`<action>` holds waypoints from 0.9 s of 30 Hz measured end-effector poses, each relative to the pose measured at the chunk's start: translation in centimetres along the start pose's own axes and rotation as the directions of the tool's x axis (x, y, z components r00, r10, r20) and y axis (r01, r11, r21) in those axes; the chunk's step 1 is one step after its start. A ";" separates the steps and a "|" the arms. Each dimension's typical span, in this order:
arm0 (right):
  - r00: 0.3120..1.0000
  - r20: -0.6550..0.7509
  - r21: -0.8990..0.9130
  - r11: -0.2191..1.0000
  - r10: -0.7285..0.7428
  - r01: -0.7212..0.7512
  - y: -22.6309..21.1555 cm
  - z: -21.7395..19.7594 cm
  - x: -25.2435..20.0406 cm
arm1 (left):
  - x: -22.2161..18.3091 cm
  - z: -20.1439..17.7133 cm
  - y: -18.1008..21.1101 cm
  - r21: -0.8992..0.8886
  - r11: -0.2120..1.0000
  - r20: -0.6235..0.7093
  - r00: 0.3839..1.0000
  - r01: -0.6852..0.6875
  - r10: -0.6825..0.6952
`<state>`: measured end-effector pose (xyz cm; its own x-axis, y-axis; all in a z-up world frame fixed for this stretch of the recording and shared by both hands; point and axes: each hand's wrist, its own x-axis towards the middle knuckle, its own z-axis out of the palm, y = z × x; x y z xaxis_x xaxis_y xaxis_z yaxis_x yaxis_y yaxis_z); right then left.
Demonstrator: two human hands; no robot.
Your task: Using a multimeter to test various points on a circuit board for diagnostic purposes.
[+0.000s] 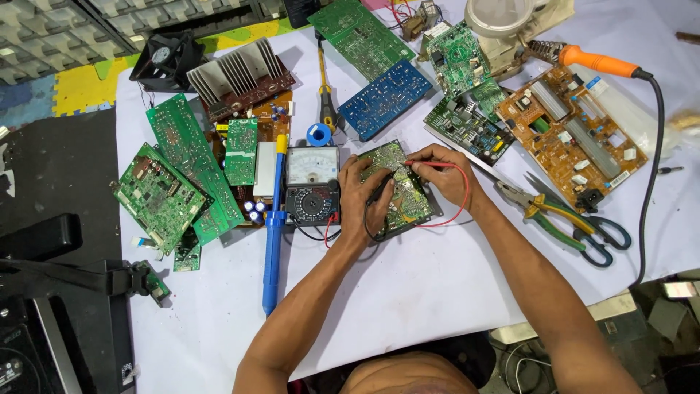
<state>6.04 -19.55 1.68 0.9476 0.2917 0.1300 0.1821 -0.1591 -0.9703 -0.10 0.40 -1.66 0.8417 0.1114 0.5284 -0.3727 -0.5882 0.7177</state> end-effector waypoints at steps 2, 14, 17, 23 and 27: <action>1.000 -0.005 0.005 1.000 0.008 -0.008 0.3 0.1 0.1 | 0.0 0.0 0.2 -0.011 1.000 -0.005 1.000 0.002 -0.002; 0.998 -0.045 0.020 0.999 0.038 -0.037 0.5 0.3 0.1 | -0.1 0.9 -0.7 0.089 0.994 -0.048 0.997 -0.059 0.064; 0.997 -0.058 0.037 0.998 0.054 -0.052 0.8 0.4 0.1 | -0.2 1.3 -1.3 0.096 0.993 -0.059 0.995 -0.071 0.077; 0.996 -0.079 0.048 0.998 0.048 -0.044 1.0 0.6 0.1 | 0.0 1.2 -1.3 0.036 0.996 -0.076 0.993 -0.084 0.086; 0.997 -0.074 0.057 0.998 0.029 -0.025 1.1 0.6 0.0 | 0.2 0.7 -0.8 -0.016 0.997 -0.087 0.994 -0.075 0.073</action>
<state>6.05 -19.19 0.48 0.9695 0.2158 0.1164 0.1429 -0.1120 -0.9834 0.62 0.28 -2.43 0.7750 0.1374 0.6168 -0.4406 -0.5822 0.6833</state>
